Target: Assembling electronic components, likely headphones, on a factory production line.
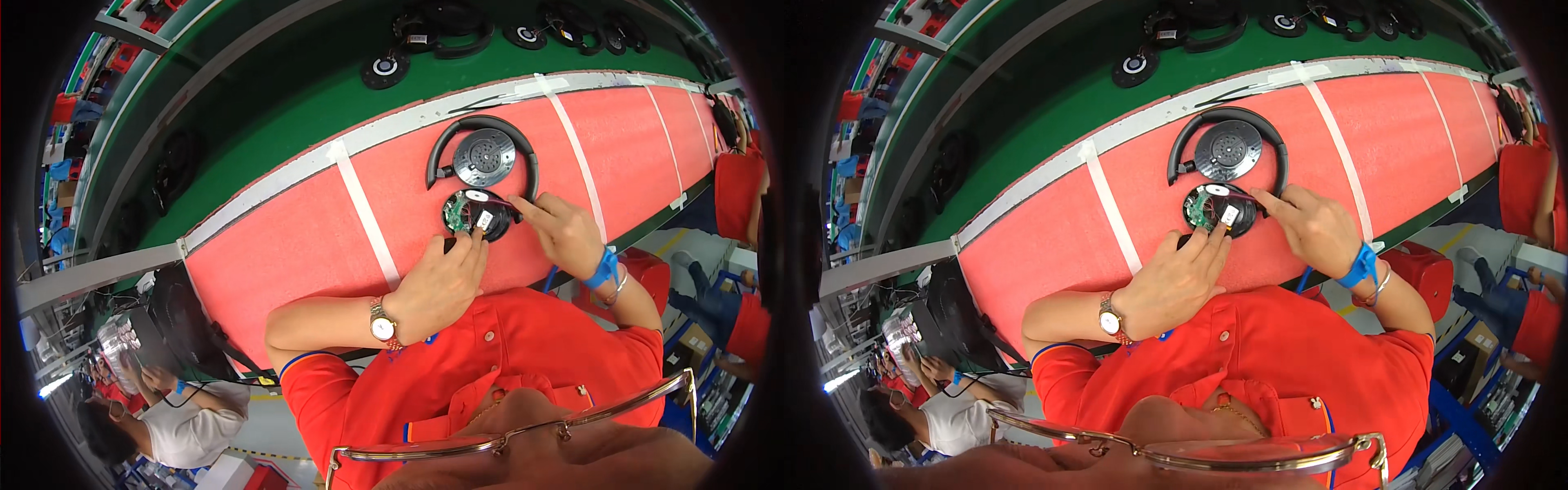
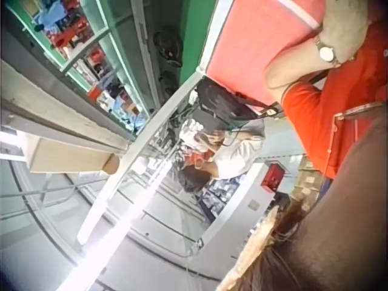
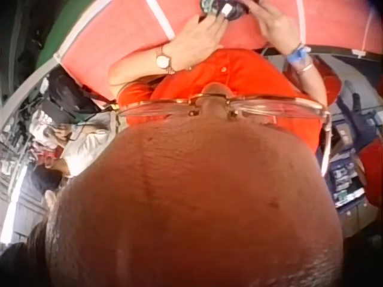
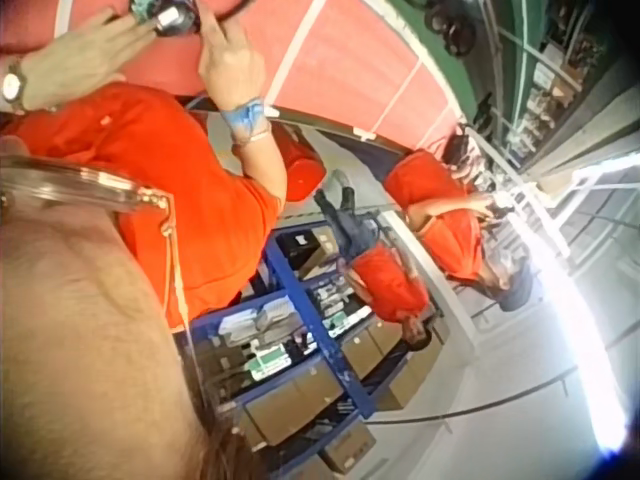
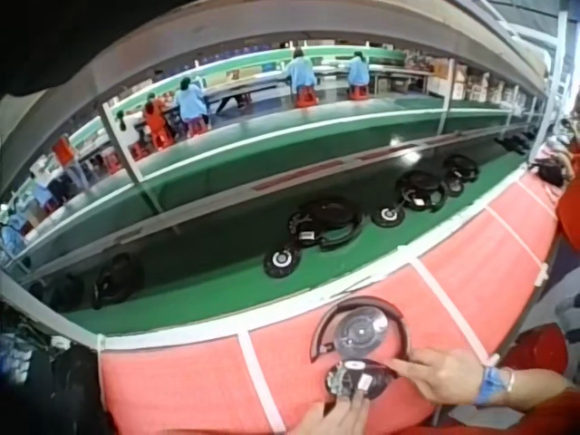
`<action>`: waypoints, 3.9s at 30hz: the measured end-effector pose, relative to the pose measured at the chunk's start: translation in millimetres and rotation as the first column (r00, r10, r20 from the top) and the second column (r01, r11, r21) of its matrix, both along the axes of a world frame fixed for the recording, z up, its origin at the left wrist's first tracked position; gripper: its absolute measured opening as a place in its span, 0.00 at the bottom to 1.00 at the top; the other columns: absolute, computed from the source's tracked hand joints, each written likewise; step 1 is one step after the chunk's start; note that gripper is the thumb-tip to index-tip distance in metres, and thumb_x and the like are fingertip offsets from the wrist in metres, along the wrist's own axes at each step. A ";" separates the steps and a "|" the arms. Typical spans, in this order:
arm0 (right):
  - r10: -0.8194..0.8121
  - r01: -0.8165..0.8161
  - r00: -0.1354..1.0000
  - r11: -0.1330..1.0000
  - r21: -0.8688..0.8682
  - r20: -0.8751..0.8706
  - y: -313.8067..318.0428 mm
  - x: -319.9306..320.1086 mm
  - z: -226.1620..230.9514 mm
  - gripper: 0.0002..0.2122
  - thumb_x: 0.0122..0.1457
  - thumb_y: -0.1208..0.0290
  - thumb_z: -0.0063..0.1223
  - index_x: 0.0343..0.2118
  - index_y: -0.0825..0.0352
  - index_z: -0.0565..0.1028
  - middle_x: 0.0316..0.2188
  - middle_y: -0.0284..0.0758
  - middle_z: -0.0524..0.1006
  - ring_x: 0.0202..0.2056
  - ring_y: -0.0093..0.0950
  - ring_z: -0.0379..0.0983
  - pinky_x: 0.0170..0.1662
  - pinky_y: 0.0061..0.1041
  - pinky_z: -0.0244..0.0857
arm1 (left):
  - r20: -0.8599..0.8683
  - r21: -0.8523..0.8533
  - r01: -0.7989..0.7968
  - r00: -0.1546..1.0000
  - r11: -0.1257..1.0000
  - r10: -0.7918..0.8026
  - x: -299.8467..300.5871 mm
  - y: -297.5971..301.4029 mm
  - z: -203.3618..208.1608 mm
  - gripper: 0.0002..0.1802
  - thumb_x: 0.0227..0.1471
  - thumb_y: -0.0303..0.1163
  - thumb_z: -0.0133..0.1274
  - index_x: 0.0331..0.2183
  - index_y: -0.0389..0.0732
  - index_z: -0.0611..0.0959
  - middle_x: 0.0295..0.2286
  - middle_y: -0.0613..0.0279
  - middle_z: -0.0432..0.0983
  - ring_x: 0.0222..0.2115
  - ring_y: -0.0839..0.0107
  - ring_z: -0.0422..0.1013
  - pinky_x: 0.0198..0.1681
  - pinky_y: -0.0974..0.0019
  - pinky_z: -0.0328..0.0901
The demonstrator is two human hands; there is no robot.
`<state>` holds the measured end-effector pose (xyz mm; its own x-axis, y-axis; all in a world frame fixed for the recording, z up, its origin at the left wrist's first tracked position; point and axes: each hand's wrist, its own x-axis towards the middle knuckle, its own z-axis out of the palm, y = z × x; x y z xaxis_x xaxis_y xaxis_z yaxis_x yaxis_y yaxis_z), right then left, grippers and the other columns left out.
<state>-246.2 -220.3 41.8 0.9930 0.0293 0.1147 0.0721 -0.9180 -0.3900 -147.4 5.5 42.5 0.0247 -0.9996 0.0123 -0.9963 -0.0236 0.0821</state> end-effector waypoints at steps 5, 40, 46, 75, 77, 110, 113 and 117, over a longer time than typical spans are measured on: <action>0.069 -0.069 0.998 0.997 -0.020 0.008 25.6 -10.5 -5.7 0.23 0.47 0.82 0.50 0.50 0.63 0.74 0.24 0.38 0.69 0.23 0.36 0.70 0.25 0.33 0.66 | 0.007 0.021 -0.013 1.000 1.000 0.013 -3.9 -1.3 -3.4 0.32 0.52 0.45 0.50 0.50 0.28 0.73 0.50 0.47 0.69 0.45 0.62 0.63 0.40 0.63 0.59; -0.225 0.181 0.962 0.951 0.249 0.158 -15.4 13.1 3.1 0.17 0.56 0.77 0.55 0.49 0.67 0.73 0.27 0.35 0.72 0.23 0.28 0.67 0.27 0.25 0.63 | 0.065 0.082 -0.052 0.997 0.995 0.047 -11.0 1.0 -2.1 0.32 0.54 0.42 0.48 0.53 0.26 0.69 0.53 0.42 0.65 0.48 0.59 0.63 0.38 0.61 0.64; -0.205 0.472 0.879 0.509 0.720 -0.431 -56.0 63.4 -13.2 0.14 0.60 0.67 0.54 0.45 0.70 0.74 0.22 0.25 0.67 0.18 0.15 0.59 0.19 0.15 0.50 | 0.116 0.030 -0.037 0.993 0.999 0.033 -9.2 1.0 -6.5 0.27 0.51 0.31 0.44 0.51 0.27 0.72 0.52 0.43 0.67 0.47 0.60 0.65 0.34 0.62 0.66; -0.291 0.047 0.954 0.366 0.930 0.066 8.1 222.6 -42.0 0.16 0.50 0.73 0.64 0.39 0.74 0.72 0.20 0.25 0.65 0.19 0.13 0.59 0.20 0.16 0.53 | 0.177 -0.322 -0.660 0.663 0.679 0.728 189.0 31.1 -21.1 0.19 0.45 0.22 0.50 0.44 0.36 0.74 0.41 0.52 0.72 0.43 0.56 0.69 0.39 0.52 0.68; -0.213 -0.006 0.977 0.089 0.996 0.025 6.0 241.9 -51.0 0.11 0.53 0.73 0.62 0.34 0.71 0.72 0.21 0.24 0.65 0.19 0.12 0.56 0.20 0.16 0.51 | 0.156 -0.363 -0.673 0.638 0.645 0.754 199.6 30.2 -27.2 0.23 0.45 0.22 0.50 0.47 0.37 0.73 0.46 0.52 0.70 0.45 0.56 0.67 0.41 0.52 0.67; 0.139 0.303 0.946 -0.048 0.952 -0.294 59.8 216.1 -4.4 0.26 0.60 0.51 0.51 0.50 0.70 0.67 0.33 0.35 0.76 0.14 0.13 0.57 0.15 0.13 0.44 | -0.244 -0.701 -0.627 0.659 0.340 0.711 199.6 19.8 -21.7 0.12 0.41 0.32 0.62 0.31 0.40 0.80 0.48 0.55 0.68 0.53 0.52 0.59 0.58 0.44 0.45; 0.113 0.177 0.978 -0.024 0.984 -0.173 41.2 226.0 -12.4 0.19 0.59 0.52 0.53 0.39 0.66 0.69 0.24 0.28 0.72 0.13 0.13 0.56 0.15 0.13 0.43 | -0.230 -0.680 -0.540 0.799 0.496 0.555 158.0 -7.0 -17.2 0.13 0.40 0.30 0.62 0.32 0.40 0.79 0.48 0.55 0.67 0.55 0.52 0.57 0.58 0.43 0.44; -0.014 0.103 0.995 0.091 0.990 -0.103 28.0 216.0 -12.4 0.06 0.57 0.68 0.50 0.31 0.62 0.67 0.15 0.23 0.64 0.11 0.14 0.53 0.15 0.15 0.43 | -0.239 -0.785 -0.446 0.858 0.430 0.454 113.0 -22.8 -16.1 0.17 0.40 0.32 0.64 0.34 0.40 0.78 0.47 0.52 0.67 0.50 0.54 0.62 0.53 0.49 0.55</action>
<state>-30.2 -192.2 29.4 0.9902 -0.1250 -0.0622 -0.0215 0.3036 -0.9526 -34.3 -17.4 26.4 0.4642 -0.4094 0.7855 -0.8654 -0.3986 0.3036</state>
